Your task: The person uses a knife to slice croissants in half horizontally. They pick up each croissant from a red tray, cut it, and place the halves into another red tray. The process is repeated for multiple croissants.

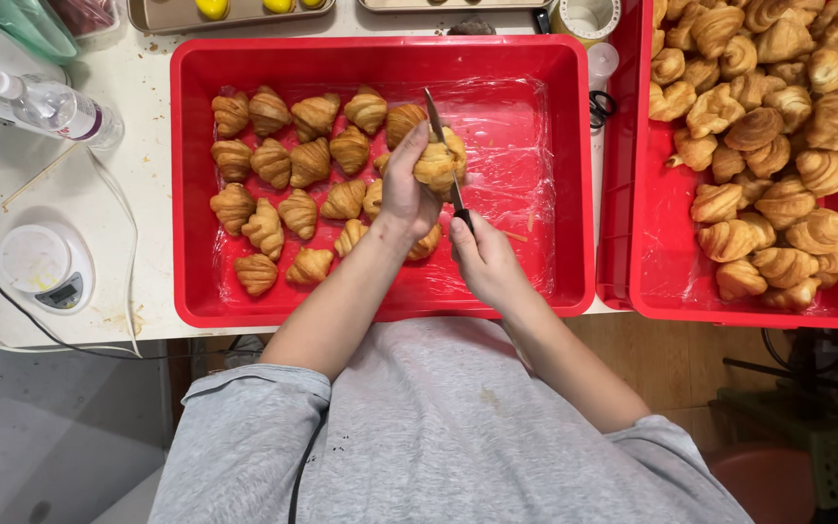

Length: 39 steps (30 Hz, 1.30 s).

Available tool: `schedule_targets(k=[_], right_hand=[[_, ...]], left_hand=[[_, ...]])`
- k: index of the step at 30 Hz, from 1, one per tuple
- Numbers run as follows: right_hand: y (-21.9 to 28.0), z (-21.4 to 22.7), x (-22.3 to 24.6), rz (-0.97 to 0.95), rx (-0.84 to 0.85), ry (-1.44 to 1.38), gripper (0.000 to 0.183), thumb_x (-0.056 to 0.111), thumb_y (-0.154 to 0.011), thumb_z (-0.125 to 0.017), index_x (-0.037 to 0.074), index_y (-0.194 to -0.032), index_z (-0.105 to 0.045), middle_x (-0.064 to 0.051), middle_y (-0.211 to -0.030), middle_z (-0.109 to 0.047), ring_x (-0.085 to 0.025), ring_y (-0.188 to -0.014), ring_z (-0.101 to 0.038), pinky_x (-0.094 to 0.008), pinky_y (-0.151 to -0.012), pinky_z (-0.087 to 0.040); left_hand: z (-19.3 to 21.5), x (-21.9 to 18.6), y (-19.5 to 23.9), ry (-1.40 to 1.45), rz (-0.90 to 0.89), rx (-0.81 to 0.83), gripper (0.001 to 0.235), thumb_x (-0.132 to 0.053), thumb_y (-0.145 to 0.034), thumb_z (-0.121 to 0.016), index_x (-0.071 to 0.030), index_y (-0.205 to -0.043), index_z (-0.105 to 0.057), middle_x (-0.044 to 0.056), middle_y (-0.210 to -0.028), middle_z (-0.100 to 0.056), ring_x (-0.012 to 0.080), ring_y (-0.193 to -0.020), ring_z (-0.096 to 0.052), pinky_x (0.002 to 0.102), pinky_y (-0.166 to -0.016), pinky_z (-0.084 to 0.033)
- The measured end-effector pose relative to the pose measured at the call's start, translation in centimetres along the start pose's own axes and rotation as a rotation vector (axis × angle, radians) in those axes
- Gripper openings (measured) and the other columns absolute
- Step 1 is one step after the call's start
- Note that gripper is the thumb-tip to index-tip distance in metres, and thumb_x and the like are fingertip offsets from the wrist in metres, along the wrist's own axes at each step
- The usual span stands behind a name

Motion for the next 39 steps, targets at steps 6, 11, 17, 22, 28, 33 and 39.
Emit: schedule_targets(k=[6,11,17,22,28,33,39], right_hand=[[-0.1,-0.3,0.9,-0.025,0.003,0.130,0.030,0.028,-0.110,-0.046,0.005,-0.092,-0.052,0.001,-0.065,-0.049,-0.008,-0.057,-0.045,-0.029,-0.050,-0.041],[-0.3,-0.7,1.0,0.025,-0.039,0.197,0.029,0.028,-0.110,-0.046,0.004,-0.096,-0.053,-0.001,-0.065,-0.051,-0.011,-0.057,-0.047,-0.033,-0.051,-0.042],[-0.6,-1.3,1.1,0.045,-0.049,0.228,0.030,0.028,-0.110,-0.047,0.003,-0.096,-0.053,-0.004,-0.063,-0.054,-0.013,-0.056,-0.051,-0.035,-0.052,-0.044],[-0.8,-1.4,0.7,0.039,-0.078,0.252,0.028,0.028,-0.109,-0.048,0.002,-0.099,-0.054,-0.007,-0.063,-0.055,-0.016,-0.055,-0.052,-0.037,-0.052,-0.044],[-0.8,-1.5,0.2,0.055,-0.088,0.277,0.029,0.028,-0.109,-0.048,0.001,-0.098,-0.055,-0.009,-0.065,-0.057,-0.019,-0.056,-0.055,-0.038,-0.054,-0.045],[-0.7,-1.4,0.0,0.045,-0.090,0.288,0.029,0.028,-0.109,-0.048,0.001,-0.098,-0.054,-0.010,-0.066,-0.058,-0.020,-0.057,-0.056,-0.040,-0.054,-0.046],[-0.8,-1.3,0.1,0.066,-0.092,0.280,0.028,0.028,-0.109,-0.049,0.001,-0.100,-0.055,-0.011,-0.066,-0.058,-0.020,-0.057,-0.056,-0.039,-0.055,-0.046]], left_hand=[[0.2,-0.9,-0.6,0.000,-0.039,0.052,0.038,-0.039,-0.106,-0.058,-0.004,-0.120,-0.062,0.009,-0.099,-0.066,0.0204,-0.086,-0.068,0.041,-0.074,-0.061],[0.2,-0.8,-0.8,0.051,0.019,-0.016,0.043,-0.043,-0.103,-0.057,-0.003,-0.119,-0.062,0.008,-0.098,-0.066,0.0191,-0.085,-0.069,0.039,-0.071,-0.063],[0.1,-0.8,-0.8,0.022,-0.042,-0.013,0.045,-0.045,-0.104,-0.061,-0.004,-0.119,-0.062,0.009,-0.097,-0.066,0.0204,-0.085,-0.067,0.040,-0.071,-0.061],[0.3,-0.5,-0.7,0.066,-0.008,-0.071,0.046,-0.048,-0.101,-0.060,-0.005,-0.116,-0.061,0.009,-0.097,-0.067,0.0211,-0.085,-0.068,0.040,-0.070,-0.062],[0.1,-0.5,-0.7,0.022,-0.027,-0.086,0.048,-0.049,-0.101,-0.058,-0.005,-0.119,-0.061,0.008,-0.099,-0.065,0.0188,-0.086,-0.068,0.040,-0.071,-0.062],[0.0,-0.6,-0.8,0.034,-0.045,-0.081,0.047,-0.049,-0.101,-0.058,-0.006,-0.119,-0.059,0.007,-0.103,-0.066,0.0187,-0.087,-0.068,0.039,-0.071,-0.062],[0.1,0.0,-0.4,-0.001,-0.046,-0.064,0.054,-0.052,-0.102,-0.059,-0.002,-0.120,-0.062,0.009,-0.097,-0.065,0.0192,-0.082,-0.067,0.038,-0.070,-0.061]])
Point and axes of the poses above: each hand's wrist, its own y-axis away from the middle knuckle, its own z-axis out of the back of the hand, x = y × z, the point moved 2 cm from there along -y, towards the middle knuckle
